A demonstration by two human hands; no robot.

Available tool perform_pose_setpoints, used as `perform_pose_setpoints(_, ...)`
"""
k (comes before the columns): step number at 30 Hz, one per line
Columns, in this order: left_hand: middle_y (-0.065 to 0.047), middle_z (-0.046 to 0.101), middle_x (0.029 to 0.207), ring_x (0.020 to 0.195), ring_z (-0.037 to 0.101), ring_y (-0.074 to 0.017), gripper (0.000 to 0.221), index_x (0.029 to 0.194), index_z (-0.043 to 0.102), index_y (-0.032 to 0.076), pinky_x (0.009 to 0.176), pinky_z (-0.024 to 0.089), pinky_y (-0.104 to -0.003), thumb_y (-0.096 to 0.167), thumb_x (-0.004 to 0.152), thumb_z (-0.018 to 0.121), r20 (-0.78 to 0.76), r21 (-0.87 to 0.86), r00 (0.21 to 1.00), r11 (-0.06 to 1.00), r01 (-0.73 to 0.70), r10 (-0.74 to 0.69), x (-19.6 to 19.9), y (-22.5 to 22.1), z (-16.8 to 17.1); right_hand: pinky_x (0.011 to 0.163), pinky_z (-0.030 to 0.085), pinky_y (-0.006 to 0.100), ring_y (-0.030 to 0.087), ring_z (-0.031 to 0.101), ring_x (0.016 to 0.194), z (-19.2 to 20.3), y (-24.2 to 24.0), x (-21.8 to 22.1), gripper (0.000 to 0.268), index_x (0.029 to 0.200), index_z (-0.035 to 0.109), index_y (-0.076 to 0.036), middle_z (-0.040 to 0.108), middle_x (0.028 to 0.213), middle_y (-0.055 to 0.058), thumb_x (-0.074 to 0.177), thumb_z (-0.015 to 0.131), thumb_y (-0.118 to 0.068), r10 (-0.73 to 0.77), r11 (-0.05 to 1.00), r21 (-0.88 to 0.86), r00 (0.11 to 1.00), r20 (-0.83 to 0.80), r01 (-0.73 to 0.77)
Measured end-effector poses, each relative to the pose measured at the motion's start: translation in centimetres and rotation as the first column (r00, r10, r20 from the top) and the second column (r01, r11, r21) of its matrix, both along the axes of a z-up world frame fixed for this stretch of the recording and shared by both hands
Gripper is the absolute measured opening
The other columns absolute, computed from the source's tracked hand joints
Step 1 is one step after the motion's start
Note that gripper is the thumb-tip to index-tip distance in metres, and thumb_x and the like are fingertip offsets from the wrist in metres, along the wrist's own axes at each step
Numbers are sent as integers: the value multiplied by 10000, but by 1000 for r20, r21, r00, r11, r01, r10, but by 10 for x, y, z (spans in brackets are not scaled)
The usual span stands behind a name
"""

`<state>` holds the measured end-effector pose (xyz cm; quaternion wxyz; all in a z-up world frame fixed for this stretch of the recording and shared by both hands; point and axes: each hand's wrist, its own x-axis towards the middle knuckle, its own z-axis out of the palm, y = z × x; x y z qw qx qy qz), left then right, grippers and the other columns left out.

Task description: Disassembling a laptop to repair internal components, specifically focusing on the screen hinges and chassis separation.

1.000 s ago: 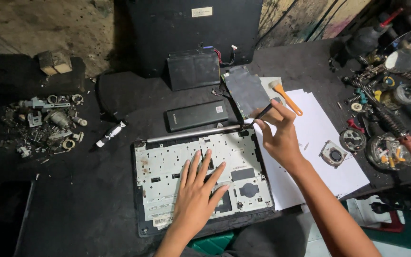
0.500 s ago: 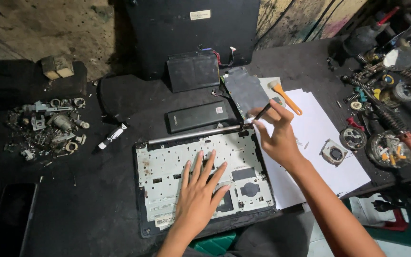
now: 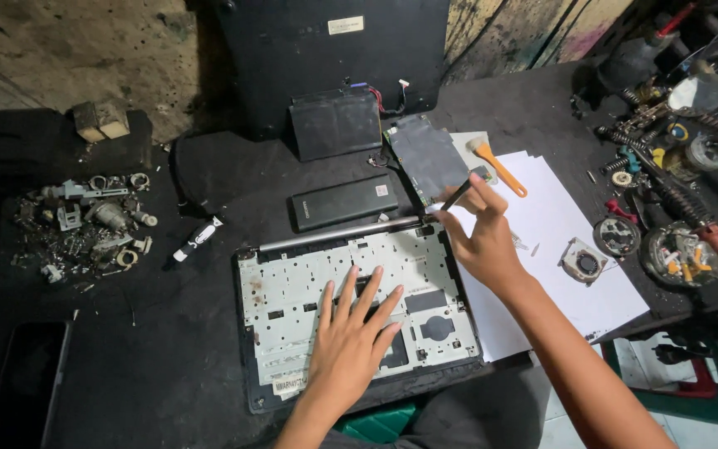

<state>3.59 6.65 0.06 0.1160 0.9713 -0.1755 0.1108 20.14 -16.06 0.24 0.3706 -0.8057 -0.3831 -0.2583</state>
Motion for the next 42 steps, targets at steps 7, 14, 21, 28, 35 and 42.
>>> perform_pose_setpoints(7,-45,279,1680,1551,196,-341,552,1574,405,306,1239,140,-575,500,1057,426,-19,-5,1000,1000,5,-5,0,0,1,887,532,402,249,608,911,4,3,-4,823,1572,187,-177,622,1034,138,987,716,60,-16,995,98,996,-87,24)
perform_pose_setpoints(14,-48,282,1679,1550,194,-352,546,1559,430,302,1233,144,-588,498,1050,444,-33,-23,999,1000,1,-1,1,0,4,759,590,393,231,650,720,-4,3,-1,757,1545,175,-143,603,827,114,1030,697,48,-59,997,43,998,-12,60)
perform_pose_setpoints(21,-48,302,1670,1543,204,-358,540,1558,437,291,1231,136,-592,484,1054,453,-61,-64,998,998,12,-16,1,0,5,659,484,309,171,484,697,-5,3,-3,879,1594,160,-164,490,827,63,1007,773,63,-99,995,23,994,49,98)
perform_pose_setpoints(28,-45,310,1667,1542,211,-355,532,1551,451,286,1234,136,-593,475,1054,461,-62,-89,998,996,10,-15,2,0,8,878,582,413,309,741,978,13,6,-7,672,1530,163,-124,705,1089,195,1051,599,56,-4,998,60,982,-188,15)
perform_pose_setpoints(35,-39,300,1671,1547,192,-350,526,1555,444,286,1237,118,-590,474,1063,438,-84,-111,996,994,10,-20,1,0,7,1099,510,471,350,661,1270,36,10,-10,755,1601,139,-153,624,1374,230,1021,577,54,60,998,4,921,-386,-63)
perform_pose_setpoints(42,-36,296,1672,1550,182,-344,539,1563,431,293,1235,116,-589,487,1060,439,-88,-93,996,996,1,-9,2,0,5,818,569,366,171,476,676,5,3,-7,777,1619,188,-145,462,761,56,1042,684,15,-99,995,0,973,-208,101)
